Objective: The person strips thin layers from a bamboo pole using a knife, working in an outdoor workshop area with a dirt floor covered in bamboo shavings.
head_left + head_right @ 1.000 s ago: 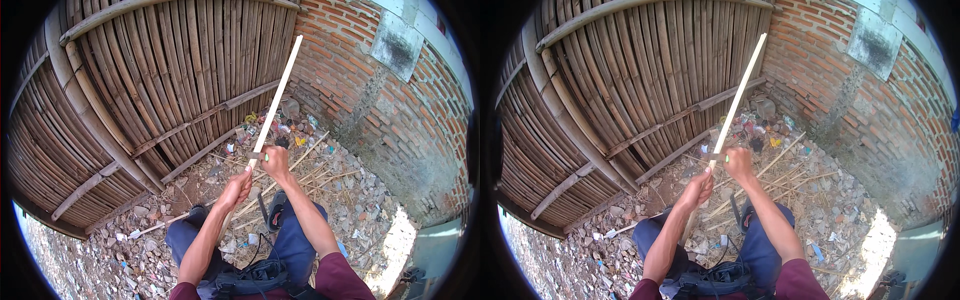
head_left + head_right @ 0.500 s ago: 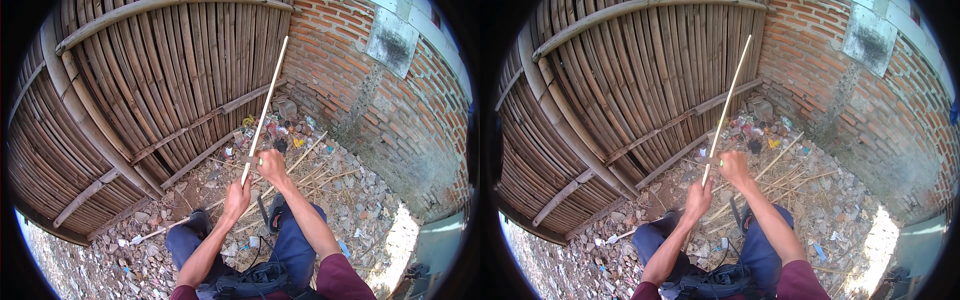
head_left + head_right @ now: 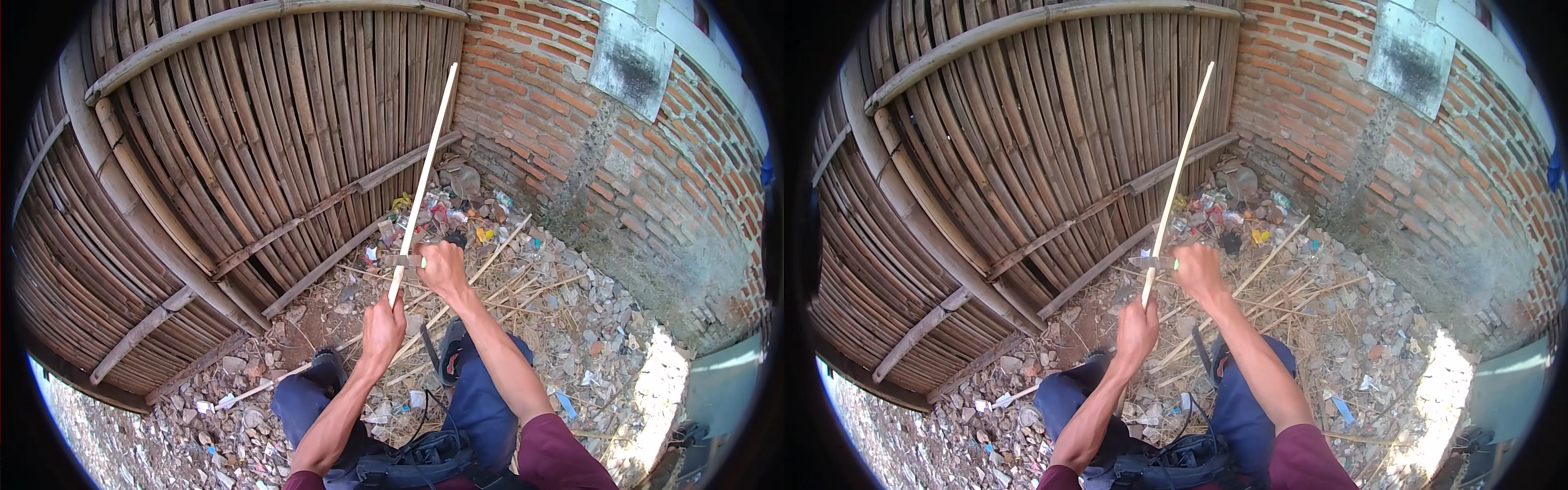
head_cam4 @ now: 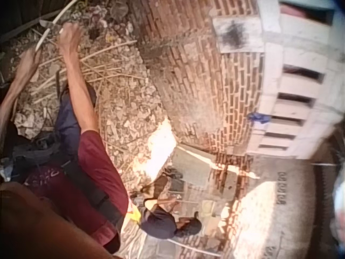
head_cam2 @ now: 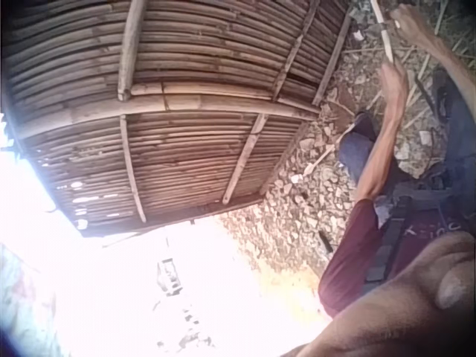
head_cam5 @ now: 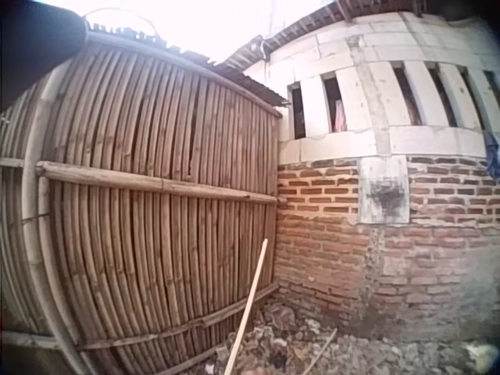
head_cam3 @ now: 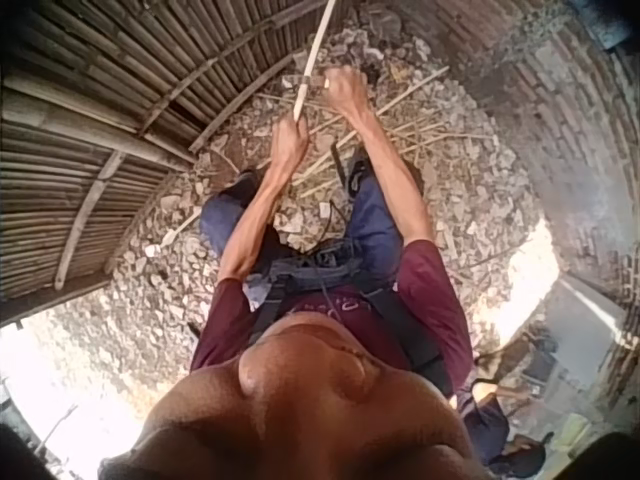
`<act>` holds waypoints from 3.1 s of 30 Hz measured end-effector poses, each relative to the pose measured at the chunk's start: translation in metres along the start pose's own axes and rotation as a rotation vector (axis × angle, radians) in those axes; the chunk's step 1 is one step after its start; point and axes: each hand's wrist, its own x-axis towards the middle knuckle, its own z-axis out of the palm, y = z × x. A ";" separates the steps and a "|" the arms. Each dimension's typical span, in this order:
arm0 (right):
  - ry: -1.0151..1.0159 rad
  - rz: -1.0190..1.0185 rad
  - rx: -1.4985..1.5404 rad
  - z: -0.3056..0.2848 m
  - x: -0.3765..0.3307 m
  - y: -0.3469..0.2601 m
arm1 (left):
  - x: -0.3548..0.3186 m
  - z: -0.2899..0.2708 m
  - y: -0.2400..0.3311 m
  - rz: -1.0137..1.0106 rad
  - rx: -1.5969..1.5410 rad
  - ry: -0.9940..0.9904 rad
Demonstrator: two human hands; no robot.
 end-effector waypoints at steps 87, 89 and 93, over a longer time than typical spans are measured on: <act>0.049 -0.051 0.082 -0.034 0.006 0.003 | 0.009 -0.029 -0.009 -0.114 -0.275 -0.209; 0.038 -0.107 0.102 -0.026 -0.001 -0.002 | 0.009 -0.027 -0.008 -0.137 -0.304 -0.244; 0.020 -0.117 0.046 -0.016 -0.005 0.000 | 0.009 -0.025 -0.007 -0.103 -0.303 -0.235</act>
